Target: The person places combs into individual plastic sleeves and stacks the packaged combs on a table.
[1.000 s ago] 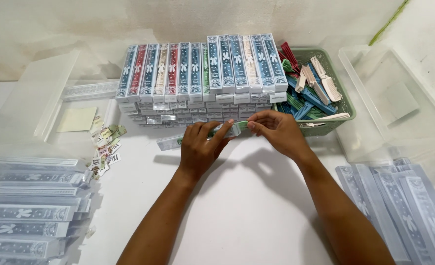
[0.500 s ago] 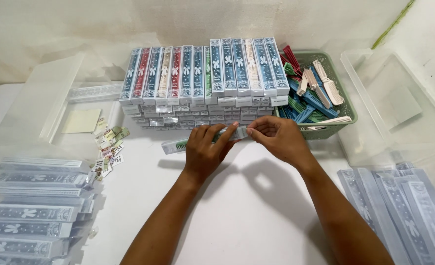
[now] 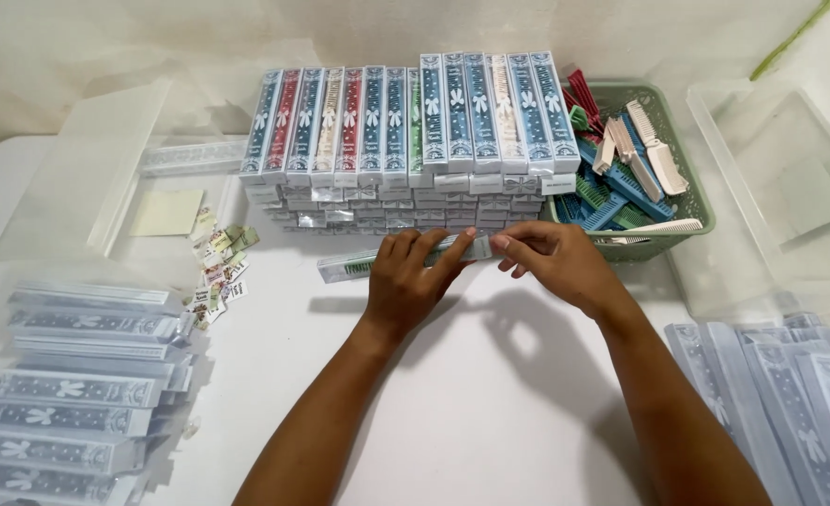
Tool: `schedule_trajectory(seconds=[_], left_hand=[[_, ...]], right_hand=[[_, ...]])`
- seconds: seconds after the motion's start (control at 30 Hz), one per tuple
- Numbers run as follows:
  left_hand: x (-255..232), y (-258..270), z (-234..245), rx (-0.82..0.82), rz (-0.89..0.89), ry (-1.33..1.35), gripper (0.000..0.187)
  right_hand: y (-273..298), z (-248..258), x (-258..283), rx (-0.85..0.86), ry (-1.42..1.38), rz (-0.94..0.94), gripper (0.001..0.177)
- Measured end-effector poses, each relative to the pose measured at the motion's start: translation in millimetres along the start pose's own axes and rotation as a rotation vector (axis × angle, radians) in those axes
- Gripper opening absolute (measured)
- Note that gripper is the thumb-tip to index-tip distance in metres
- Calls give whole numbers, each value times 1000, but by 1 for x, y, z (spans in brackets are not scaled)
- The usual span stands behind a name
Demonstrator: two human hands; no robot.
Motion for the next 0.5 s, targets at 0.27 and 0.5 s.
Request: schedule_trajectory(seconds=[0.27,0.5], left_hand=[[-3,0,-1,2,21,81,44],[-10,-2,1,-10,-4,68,44]], right_hand=[[-6,1,-10,94,-59,-96,34],[-13,-10,-38,240,-252,-162,40]])
Point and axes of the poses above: each hand's wrist, its own y-axis away from the middle knuckle, its own z-axis out of the back of the hand, x = y × z, the point moved 4 cm from there along -y, towards the middle knuckle, and after that the axes turned 9 degrees about -z, right-handed, at the moved point
